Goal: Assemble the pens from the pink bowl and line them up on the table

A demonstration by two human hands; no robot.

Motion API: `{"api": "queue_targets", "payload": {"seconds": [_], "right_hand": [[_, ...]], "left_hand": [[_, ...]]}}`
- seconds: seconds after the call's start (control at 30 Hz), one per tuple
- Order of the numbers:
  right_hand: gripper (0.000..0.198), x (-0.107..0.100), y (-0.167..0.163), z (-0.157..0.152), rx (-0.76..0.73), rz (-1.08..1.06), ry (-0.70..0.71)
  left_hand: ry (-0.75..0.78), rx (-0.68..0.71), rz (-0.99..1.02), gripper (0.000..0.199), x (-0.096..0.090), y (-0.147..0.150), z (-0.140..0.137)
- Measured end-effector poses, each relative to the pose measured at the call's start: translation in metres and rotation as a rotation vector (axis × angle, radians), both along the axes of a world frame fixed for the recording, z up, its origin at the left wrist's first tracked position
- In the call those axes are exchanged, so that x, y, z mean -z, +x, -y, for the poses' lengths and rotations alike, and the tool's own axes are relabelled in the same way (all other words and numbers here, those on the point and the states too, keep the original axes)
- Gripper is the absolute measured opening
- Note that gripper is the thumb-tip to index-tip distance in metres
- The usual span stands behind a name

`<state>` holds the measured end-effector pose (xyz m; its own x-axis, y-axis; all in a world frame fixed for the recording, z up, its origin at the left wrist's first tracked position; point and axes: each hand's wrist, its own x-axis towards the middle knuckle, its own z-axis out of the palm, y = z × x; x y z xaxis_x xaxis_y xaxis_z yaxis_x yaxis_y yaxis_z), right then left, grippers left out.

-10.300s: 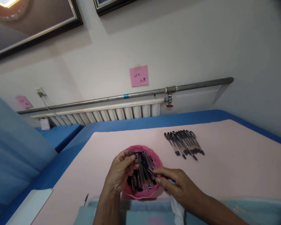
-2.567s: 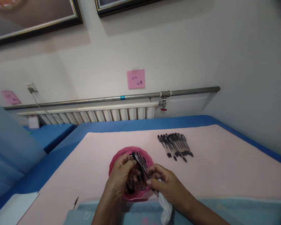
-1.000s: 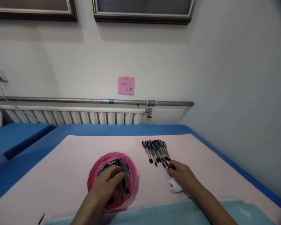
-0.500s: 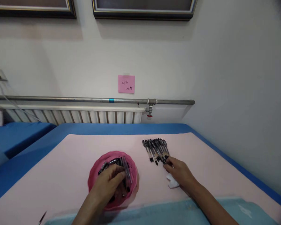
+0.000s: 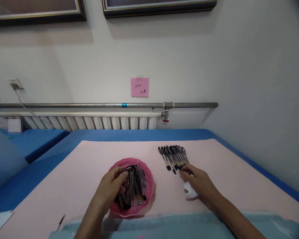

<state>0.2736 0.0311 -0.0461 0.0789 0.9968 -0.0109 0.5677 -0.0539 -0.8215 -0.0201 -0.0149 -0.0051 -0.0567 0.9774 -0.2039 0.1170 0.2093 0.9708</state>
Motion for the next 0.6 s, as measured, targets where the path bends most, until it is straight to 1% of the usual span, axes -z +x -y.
{"api": "queue_targets", "payload": {"seconds": [0.13, 0.2, 0.27, 0.33, 0.47, 0.6], "right_hand": [[0.016, -0.005, -0.022, 0.015, -0.077, -0.156, -0.065], [0.016, -0.005, -0.032, 0.02, -0.12, -0.248, -0.105], [0.015, -0.004, -0.039, 0.023, -0.153, -0.291, -0.133], [0.013, -0.002, -0.044, 0.024, -0.167, -0.296, -0.146], [0.013, 0.0, -0.049, 0.025, -0.187, -0.258, -0.143], [0.015, 0.001, -0.052, 0.024, -0.226, -0.218, -0.148]], "left_hand": [[0.023, -0.116, -0.062, 0.026, -0.003, -0.008, -0.001], [0.032, -0.135, -0.102, 0.026, -0.003, -0.009, 0.0], [0.046, -0.133, -0.142, 0.026, 0.0, -0.012, -0.001], [0.072, -0.128, -0.233, 0.026, 0.005, -0.016, -0.003], [0.124, -0.137, -0.488, 0.02, 0.014, -0.018, -0.008], [0.12, -0.069, -0.551, 0.015, 0.018, -0.009, -0.011]]}}
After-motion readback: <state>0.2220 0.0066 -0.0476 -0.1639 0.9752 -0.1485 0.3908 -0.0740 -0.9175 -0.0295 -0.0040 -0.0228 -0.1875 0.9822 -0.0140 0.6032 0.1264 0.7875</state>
